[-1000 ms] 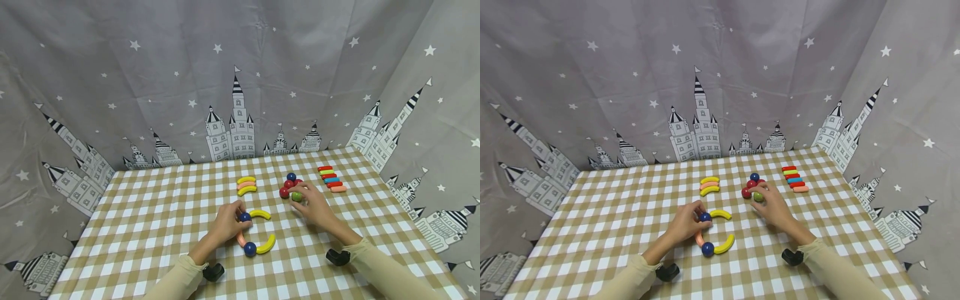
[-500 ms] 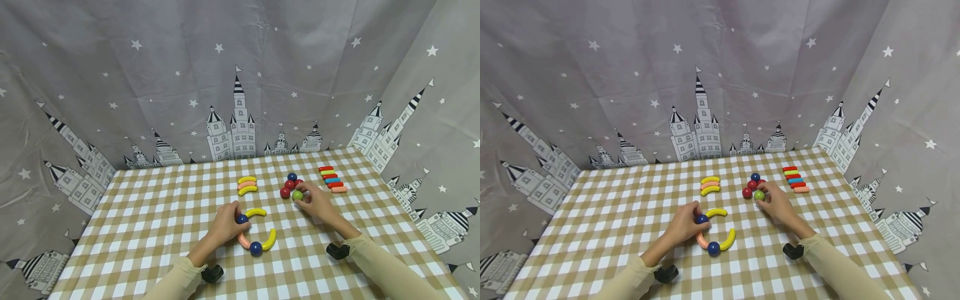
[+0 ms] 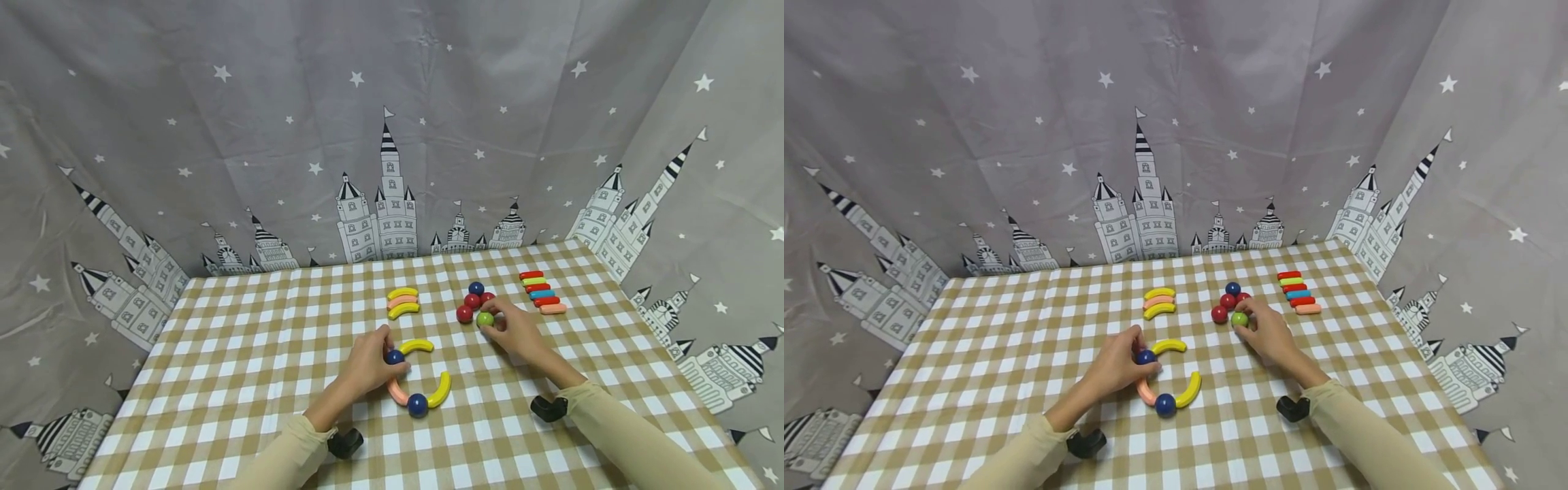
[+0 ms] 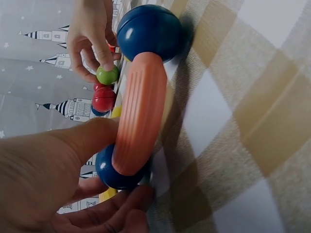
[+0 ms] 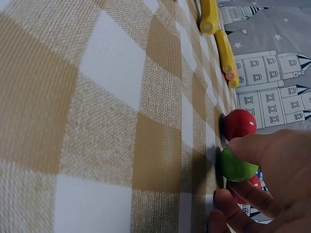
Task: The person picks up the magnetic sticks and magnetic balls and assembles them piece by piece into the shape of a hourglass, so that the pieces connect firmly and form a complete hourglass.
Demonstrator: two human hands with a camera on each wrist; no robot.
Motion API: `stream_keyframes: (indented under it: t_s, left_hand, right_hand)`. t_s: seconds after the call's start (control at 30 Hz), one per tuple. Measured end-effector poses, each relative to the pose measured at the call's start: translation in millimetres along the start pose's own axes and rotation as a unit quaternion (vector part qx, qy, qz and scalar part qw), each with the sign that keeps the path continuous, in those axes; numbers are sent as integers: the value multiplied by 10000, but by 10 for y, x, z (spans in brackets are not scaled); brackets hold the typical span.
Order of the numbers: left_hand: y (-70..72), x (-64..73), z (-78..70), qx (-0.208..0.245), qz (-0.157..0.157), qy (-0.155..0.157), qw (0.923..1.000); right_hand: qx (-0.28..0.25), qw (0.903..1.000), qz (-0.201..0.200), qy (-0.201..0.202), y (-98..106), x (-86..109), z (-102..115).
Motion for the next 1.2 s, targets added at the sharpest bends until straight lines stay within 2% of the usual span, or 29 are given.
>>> stream_keyframes:
  t_s: [0.27, 0.53, 0.7, 0.93, 1.2]
  left_hand:
    - [1, -113, -68, -335, 81, -316, 9989]
    - [-95, -287, -167, 20, 340, -929, 9951]
    - [-149, -357, -198, 1, 447, -1055, 9934]
    - [-174, -400, -288, 19, 380, -1413, 9892]
    - [-175, -411, -323, -219, 182, -1510, 9881]
  right_hand:
    - [35, 9999, 58, -108, -12, -8, -16]
    - [-5, 10000, 43, -76, -25, -11, -40]
    - [-60, 9999, 4, -92, -34, -1, -68]
    - [-201, 9998, -82, -20, -27, 28, -27]
    - [-218, 9998, -33, 17, -29, 69, 27]
Point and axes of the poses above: each hand's wrist, its own x-axis away from the middle knuckle, its own y-axis out of the back of the hand, z = x × y, the point moved 7 cm from there along -x, towards the middle knuckle, and after that the axes turned 4 degrees about -x, right-handed, at the moved point
